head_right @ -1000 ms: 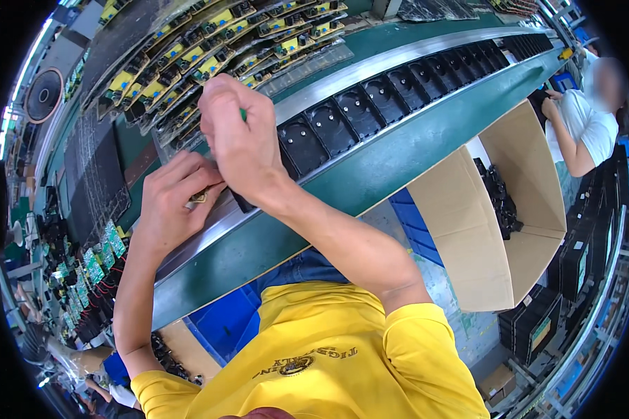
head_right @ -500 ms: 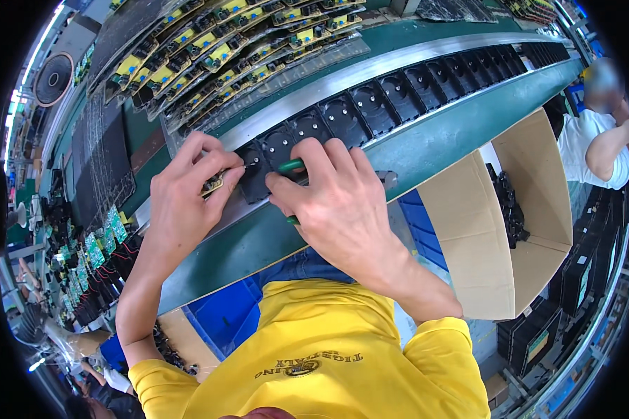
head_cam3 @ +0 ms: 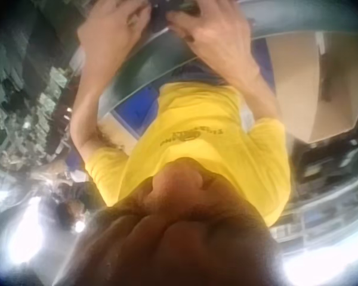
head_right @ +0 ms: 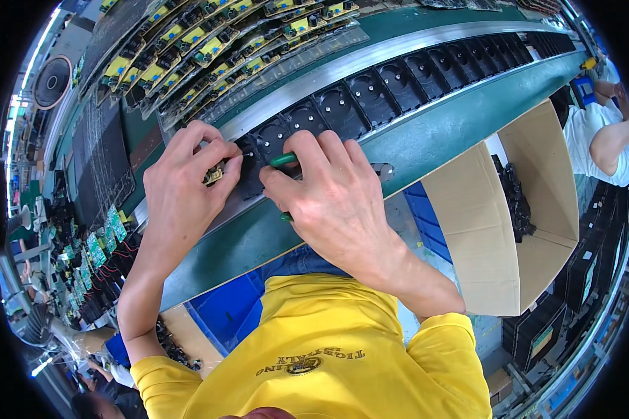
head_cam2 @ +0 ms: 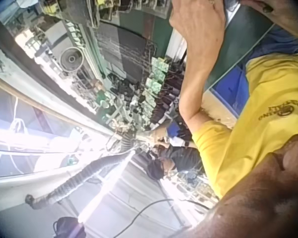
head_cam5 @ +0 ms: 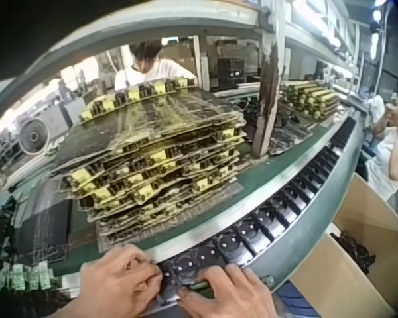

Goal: Assembling and processing printed circuit boards by clipping excess component leads using pliers on a production line.

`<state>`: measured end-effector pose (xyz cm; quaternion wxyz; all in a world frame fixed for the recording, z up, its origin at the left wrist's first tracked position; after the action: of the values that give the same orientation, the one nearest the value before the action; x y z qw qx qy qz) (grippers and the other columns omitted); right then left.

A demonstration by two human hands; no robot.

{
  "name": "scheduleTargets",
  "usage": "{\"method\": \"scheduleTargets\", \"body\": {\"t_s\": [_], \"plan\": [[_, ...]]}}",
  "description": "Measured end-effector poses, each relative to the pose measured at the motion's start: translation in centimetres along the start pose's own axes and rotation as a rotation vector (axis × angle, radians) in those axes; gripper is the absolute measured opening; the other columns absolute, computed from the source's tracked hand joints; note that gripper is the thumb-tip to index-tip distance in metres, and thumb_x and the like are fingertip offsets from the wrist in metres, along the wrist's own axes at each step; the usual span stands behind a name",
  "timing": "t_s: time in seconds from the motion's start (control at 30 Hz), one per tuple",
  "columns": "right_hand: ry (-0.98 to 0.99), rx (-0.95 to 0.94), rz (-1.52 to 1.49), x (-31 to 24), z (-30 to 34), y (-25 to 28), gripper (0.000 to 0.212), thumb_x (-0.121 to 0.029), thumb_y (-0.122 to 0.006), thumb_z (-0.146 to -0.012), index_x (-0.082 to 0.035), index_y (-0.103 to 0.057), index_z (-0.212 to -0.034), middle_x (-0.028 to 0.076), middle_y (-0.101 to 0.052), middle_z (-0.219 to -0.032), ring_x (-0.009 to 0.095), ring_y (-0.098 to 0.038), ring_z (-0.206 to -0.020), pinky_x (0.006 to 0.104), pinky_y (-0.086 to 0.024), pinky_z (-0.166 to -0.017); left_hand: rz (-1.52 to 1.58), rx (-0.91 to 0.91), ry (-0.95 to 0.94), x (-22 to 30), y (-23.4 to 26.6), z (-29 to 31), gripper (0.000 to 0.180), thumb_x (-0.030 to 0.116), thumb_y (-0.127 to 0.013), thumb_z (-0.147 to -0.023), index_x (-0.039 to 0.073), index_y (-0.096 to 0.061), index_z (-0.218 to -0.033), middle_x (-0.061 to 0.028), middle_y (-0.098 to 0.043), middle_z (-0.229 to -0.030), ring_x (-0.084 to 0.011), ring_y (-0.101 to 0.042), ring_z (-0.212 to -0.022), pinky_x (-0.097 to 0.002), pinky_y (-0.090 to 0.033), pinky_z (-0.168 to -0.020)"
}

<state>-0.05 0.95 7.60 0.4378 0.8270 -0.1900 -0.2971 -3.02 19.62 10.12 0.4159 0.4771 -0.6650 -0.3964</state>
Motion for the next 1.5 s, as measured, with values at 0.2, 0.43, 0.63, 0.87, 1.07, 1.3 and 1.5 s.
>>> {"method": "scheduleTargets", "body": {"t_s": [0.2,0.43,0.63,0.87,1.07,1.3,1.5], "plan": [[-0.014,-0.003,-0.026,0.2,0.1,-0.3,0.019,-0.020,-0.093,-0.089,-0.017,-0.090,-0.108,0.004,-0.064,-0.117,0.022,-0.060,-0.097,0.0361,-0.055,-0.089,-0.074,-0.015,-0.063,0.3,-0.2,-0.3,0.005,0.010,-0.083,-0.094,0.010,-0.078,-0.094,-0.0007,-0.064,-0.111,-0.0194,-0.066,-0.093,-0.0332,-0.053,-0.073],[-0.011,-0.008,-0.029,0.2,0.0,-0.2,0.020,-0.020,-0.094,-0.089,-0.017,-0.090,-0.108,0.004,-0.063,-0.117,0.022,-0.061,-0.097,0.0365,-0.055,-0.089,-0.018,-0.004,-0.055,0.4,-0.4,-0.4,0.004,0.010,-0.083,-0.094,0.009,-0.079,-0.094,-0.0018,-0.064,-0.110,-0.0199,-0.065,-0.092,-0.0334,-0.053,-0.071],[0.003,-0.027,-0.099,0.0,-0.6,0.9,0.031,-0.026,-0.090,-0.094,-0.017,-0.087,-0.124,0.005,-0.063,-0.115,0.021,-0.060,-0.093,0.0369,-0.055,-0.088,-0.100,-0.005,-0.037,0.9,-0.4,-0.1,0.002,0.010,-0.083,-0.094,0.009,-0.081,-0.094,-0.0032,-0.064,-0.111,-0.0201,-0.065,-0.092,-0.0352,-0.054,-0.070],[-0.083,0.175,-1.333,-0.1,-5.7,2.0,0.041,-0.039,-0.062,-0.117,-0.006,-0.074,-0.137,0.005,-0.061,-0.097,0.016,-0.057,-0.084,0.0312,-0.050,-0.078,-0.140,-0.100,0.032,0.8,0.7,0.2,0.003,0.013,-0.083,-0.093,0.010,-0.083,-0.092,-0.0047,-0.065,-0.111,-0.0224,-0.068,-0.093,-0.0379,-0.056,-0.070],[-0.298,0.242,-1.631,-1.4,-9.5,-1.5,0.046,-0.040,-0.042,-0.121,-0.003,-0.070,-0.122,0.002,-0.056,-0.086,0.012,-0.051,-0.079,0.0260,-0.042,-0.070,-0.016,-0.146,0.105,-0.5,0.0,0.3,0.006,0.015,-0.082,-0.092,0.010,-0.084,-0.090,-0.0056,-0.064,-0.110,-0.0259,-0.069,-0.093,-0.0396,-0.057,-0.070],[-0.355,0.275,-1.681,-2.0,-9.7,-4.7,0.038,-0.035,-0.043,-0.121,-0.007,-0.064,-0.107,0.000,-0.053,-0.085,0.010,-0.041,-0.073,0.0256,-0.036,-0.066,0.081,-0.146,0.133,-1.4,-0.1,0.6,0.006,0.015,-0.082,-0.090,0.010,-0.083,-0.088,-0.0072,-0.065,-0.111,-0.0291,-0.070,-0.090,-0.0418,-0.057,-0.069],[-0.310,0.237,-1.587,-2.6,-9.9,-5.4,0.032,-0.030,-0.047,-0.120,-0.009,-0.062,-0.102,-0.001,-0.052,-0.083,0.009,-0.037,-0.072,0.0261,-0.034,-0.065,0.088,-0.174,0.171,-2.1,-1.1,1.2,0.006,0.016,-0.083,-0.088,0.011,-0.083,-0.089,-0.0082,-0.066,-0.112,-0.0302,-0.070,-0.087,-0.0428,-0.057,-0.068]]}}
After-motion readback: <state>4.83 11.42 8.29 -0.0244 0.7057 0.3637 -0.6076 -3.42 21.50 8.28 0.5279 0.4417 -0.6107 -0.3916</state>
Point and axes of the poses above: each hand's wrist, its own z-axis away from the middle knuckle, its own y-axis out of the back of the hand, x = y × z, the point moved 5 cm from there along -z, towards the middle knuckle
